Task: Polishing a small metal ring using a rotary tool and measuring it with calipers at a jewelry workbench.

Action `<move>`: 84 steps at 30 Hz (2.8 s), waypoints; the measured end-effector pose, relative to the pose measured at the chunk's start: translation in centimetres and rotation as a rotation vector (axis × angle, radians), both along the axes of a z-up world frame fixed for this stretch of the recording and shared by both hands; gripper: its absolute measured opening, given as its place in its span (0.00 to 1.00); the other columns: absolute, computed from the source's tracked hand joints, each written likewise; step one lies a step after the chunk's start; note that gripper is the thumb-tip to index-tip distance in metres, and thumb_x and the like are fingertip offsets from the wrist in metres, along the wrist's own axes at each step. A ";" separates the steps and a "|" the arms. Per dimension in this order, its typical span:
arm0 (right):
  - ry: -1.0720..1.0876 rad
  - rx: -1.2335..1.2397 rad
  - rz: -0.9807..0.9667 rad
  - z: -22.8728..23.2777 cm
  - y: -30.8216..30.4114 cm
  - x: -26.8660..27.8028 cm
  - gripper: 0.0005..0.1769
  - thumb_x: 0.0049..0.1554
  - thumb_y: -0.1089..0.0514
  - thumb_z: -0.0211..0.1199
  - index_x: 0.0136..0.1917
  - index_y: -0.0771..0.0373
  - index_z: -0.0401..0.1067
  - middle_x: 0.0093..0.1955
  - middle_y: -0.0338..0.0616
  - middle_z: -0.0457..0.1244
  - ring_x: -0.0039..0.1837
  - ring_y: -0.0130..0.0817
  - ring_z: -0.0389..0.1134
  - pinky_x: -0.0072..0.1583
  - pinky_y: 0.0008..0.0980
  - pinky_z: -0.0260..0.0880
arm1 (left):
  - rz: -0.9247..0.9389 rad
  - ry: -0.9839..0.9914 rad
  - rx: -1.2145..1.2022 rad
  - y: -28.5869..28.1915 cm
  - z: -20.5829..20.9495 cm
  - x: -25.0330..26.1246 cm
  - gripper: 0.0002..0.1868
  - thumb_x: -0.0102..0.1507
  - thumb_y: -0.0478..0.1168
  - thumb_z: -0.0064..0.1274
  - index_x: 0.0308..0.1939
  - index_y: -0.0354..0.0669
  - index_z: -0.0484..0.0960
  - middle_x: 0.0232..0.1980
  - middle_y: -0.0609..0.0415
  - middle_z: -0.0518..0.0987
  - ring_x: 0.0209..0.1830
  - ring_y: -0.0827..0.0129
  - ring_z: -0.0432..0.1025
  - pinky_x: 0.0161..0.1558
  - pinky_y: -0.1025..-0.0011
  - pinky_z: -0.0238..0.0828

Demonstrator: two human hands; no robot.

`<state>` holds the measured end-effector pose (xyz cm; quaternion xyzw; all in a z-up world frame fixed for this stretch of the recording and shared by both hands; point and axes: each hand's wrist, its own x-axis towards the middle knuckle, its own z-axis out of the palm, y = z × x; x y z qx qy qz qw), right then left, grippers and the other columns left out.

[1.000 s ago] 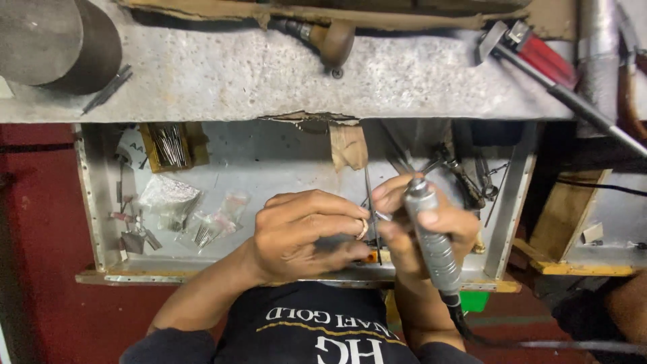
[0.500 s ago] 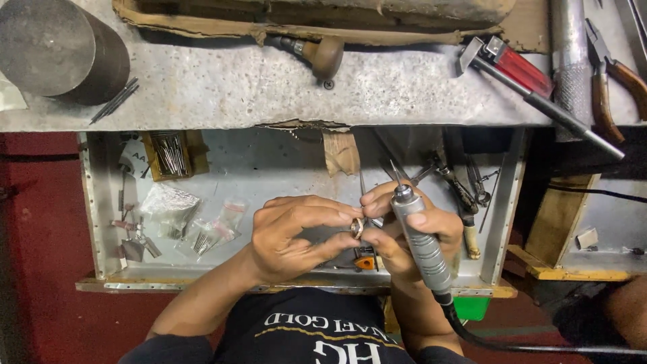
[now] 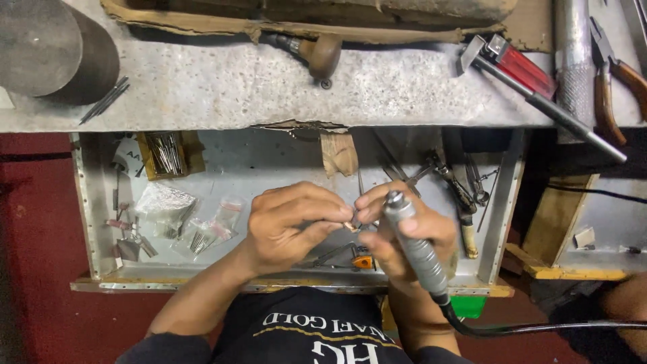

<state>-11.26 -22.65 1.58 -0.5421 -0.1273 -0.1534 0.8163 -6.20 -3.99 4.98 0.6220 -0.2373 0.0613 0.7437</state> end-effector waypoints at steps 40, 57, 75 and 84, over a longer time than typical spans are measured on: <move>-0.124 -0.206 -0.017 0.1 0.8 1.3 0.35 0.47 0.77 0.73 0.60 0.51 0.63 0.46 0.62 0.68 0.57 0.55 0.66 0.63 0.48 0.65 | -0.064 0.152 -0.034 0.5 0.2 0.2 0.06 0.66 0.38 0.56 0.39 0.42 0.87 0.37 0.53 0.88 0.31 0.65 0.83 0.35 0.66 0.83; 0.015 -0.143 -0.074 0.5 1.5 1.1 0.25 0.54 0.72 0.68 0.58 0.51 0.65 0.42 0.62 0.65 0.53 0.51 0.66 0.53 0.30 0.72 | -0.058 0.099 0.003 0.8 -0.2 0.4 0.07 0.60 0.30 0.66 0.42 0.36 0.88 0.39 0.49 0.88 0.35 0.62 0.85 0.36 0.66 0.84; -0.420 -0.539 -0.368 -3.6 2.0 2.7 0.31 0.61 0.36 0.64 0.55 0.69 0.70 0.38 0.61 0.70 0.45 0.57 0.71 0.52 0.54 0.71 | 0.156 0.101 0.174 3.3 -2.1 2.9 0.06 0.63 0.35 0.64 0.40 0.34 0.86 0.42 0.46 0.87 0.39 0.58 0.84 0.40 0.64 0.83; -0.392 -0.611 -0.331 -5.3 2.5 2.9 0.28 0.57 0.44 0.73 0.56 0.67 0.69 0.45 0.63 0.71 0.55 0.65 0.75 0.65 0.60 0.70 | 0.223 0.209 0.081 2.7 -4.7 3.2 0.10 0.57 0.36 0.71 0.40 0.37 0.88 0.42 0.45 0.87 0.47 0.55 0.83 0.48 0.61 0.82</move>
